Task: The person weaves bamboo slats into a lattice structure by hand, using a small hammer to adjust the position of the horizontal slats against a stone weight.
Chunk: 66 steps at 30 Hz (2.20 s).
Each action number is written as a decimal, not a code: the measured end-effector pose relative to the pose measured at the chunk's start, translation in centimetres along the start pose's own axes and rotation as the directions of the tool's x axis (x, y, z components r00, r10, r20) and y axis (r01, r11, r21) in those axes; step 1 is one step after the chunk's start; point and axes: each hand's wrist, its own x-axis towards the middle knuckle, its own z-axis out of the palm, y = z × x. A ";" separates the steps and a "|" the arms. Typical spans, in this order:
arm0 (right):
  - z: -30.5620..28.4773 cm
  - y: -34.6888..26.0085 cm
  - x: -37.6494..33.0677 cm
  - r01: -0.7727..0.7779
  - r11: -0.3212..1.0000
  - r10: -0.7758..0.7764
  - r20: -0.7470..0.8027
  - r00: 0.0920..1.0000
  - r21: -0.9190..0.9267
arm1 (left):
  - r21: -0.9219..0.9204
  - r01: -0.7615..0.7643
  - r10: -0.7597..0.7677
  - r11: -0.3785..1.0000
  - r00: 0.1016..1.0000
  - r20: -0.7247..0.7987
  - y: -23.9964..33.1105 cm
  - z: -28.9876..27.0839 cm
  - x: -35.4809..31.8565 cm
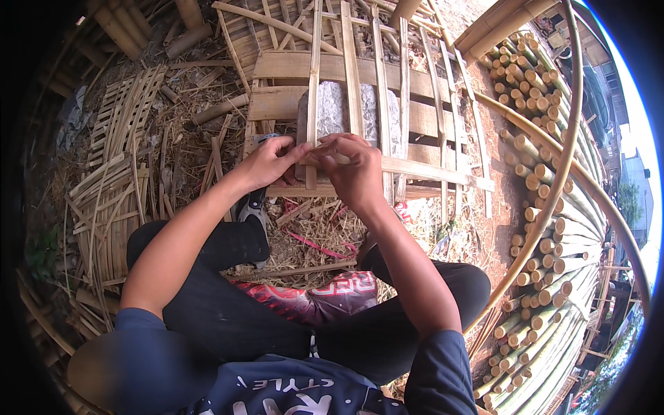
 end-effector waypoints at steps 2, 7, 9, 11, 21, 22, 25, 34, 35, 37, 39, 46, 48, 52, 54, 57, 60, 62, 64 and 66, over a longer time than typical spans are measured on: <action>0.0 -0.1 0.0 0.003 1.000 -0.003 0.006 1.000 -0.008 | -0.002 0.006 -0.006 1.000 1.000 -0.002 -0.1 0.0 0.0; -0.3 -0.3 0.0 0.045 0.997 -0.043 0.023 0.999 -0.057 | 0.018 0.003 -0.003 1.000 1.000 0.000 0.1 0.0 0.0; -0.2 -0.4 0.0 0.069 0.995 -0.065 0.048 0.997 -0.074 | 0.020 0.005 -0.005 1.000 1.000 0.000 0.0 -0.1 0.1; -0.1 -0.3 0.0 0.034 0.998 -0.032 0.049 0.998 -0.048 | 0.023 0.008 -0.008 1.000 1.000 0.001 -0.1 -0.1 0.1; 0.1 0.1 0.1 0.046 0.999 -0.046 0.015 0.999 -0.012 | -0.017 -0.017 0.017 1.000 1.000 0.001 0.0 0.1 -0.2; 0.1 0.1 0.1 0.064 0.998 -0.064 0.014 0.998 -0.026 | -0.015 -0.026 0.026 1.000 1.000 -0.010 -0.1 0.1 -0.2; 0.2 0.2 0.1 0.093 0.994 -0.093 0.004 0.996 -0.049 | -0.030 -0.057 0.056 0.998 0.998 -0.032 -0.4 0.4 -0.2; 0.0 -0.4 0.2 0.185 0.977 -0.184 0.013 0.983 -0.111 | -0.008 -0.078 0.077 0.997 0.994 -0.081 -0.9 0.9 -0.1; 0.1 -0.5 0.2 0.211 0.970 -0.211 0.016 0.977 -0.118 | -0.005 -0.078 0.078 0.997 0.994 -0.079 -1.1 0.9 0.0; 0.2 -0.3 0.2 0.195 0.975 -0.195 0.004 0.981 -0.103 | 0.040 -0.138 0.142 0.990 0.982 -0.122 -1.5 1.0 0.1; 0.3 -0.1 0.2 0.179 0.980 -0.181 -0.006 0.984 -0.085 | 0.073 -0.149 0.159 0.986 0.975 -0.155 -1.7 0.8 0.2; 0.0 -0.3 0.1 0.160 0.985 -0.160 0.003 0.987 -0.069 | 0.471 -0.117 0.352 0.874 0.822 -0.448 -0.2 -0.3 -1.1; -0.1 -0.5 0.1 0.160 0.983 -0.160 0.003 0.987 -0.087 | 0.526 -0.021 0.294 0.850 0.848 -0.440 -0.1 -0.9 -2.0; -0.2 -0.6 0.2 0.183 0.980 -0.184 0.001 0.983 -0.081 | 0.713 0.267 0.135 0.648 0.882 -0.452 0.4 0.0 -4.9; -0.2 -0.8 0.3 0.185 0.980 -0.185 0.009 0.983 -0.075 | 0.682 0.360 -0.086 0.637 0.912 -0.401 0.8 1.0 -6.2; 0.0 -0.3 0.3 0.179 0.981 -0.179 0.009 0.984 -0.081 | 0.637 0.352 -0.096 0.686 0.911 -0.400 -1.5 2.6 -6.7; -0.1 -0.6 0.4 0.170 0.983 -0.170 0.018 0.985 -0.068 | 0.590 0.352 -0.112 0.727 0.908 -0.404 -2.7 3.1 -6.1; -0.1 -1.1 0.2 0.106 0.993 -0.106 -0.004 0.994 -0.055 | 0.583 0.342 -0.100 0.737 0.909 -0.406 -3.1 3.1 -5.9; -0.2 -1.4 0.3 0.041 0.998 -0.042 -0.027 0.999 -0.041 | 0.576 0.359 -0.094 0.734 0.894 -0.438 -3.4 2.9 -5.9; -0.3 -1.2 0.3 0.047 0.997 -0.048 -0.009 0.999 -0.055 | 0.348 0.419 -0.278 0.839 0.879 -0.387 -2.2 2.0 -5.6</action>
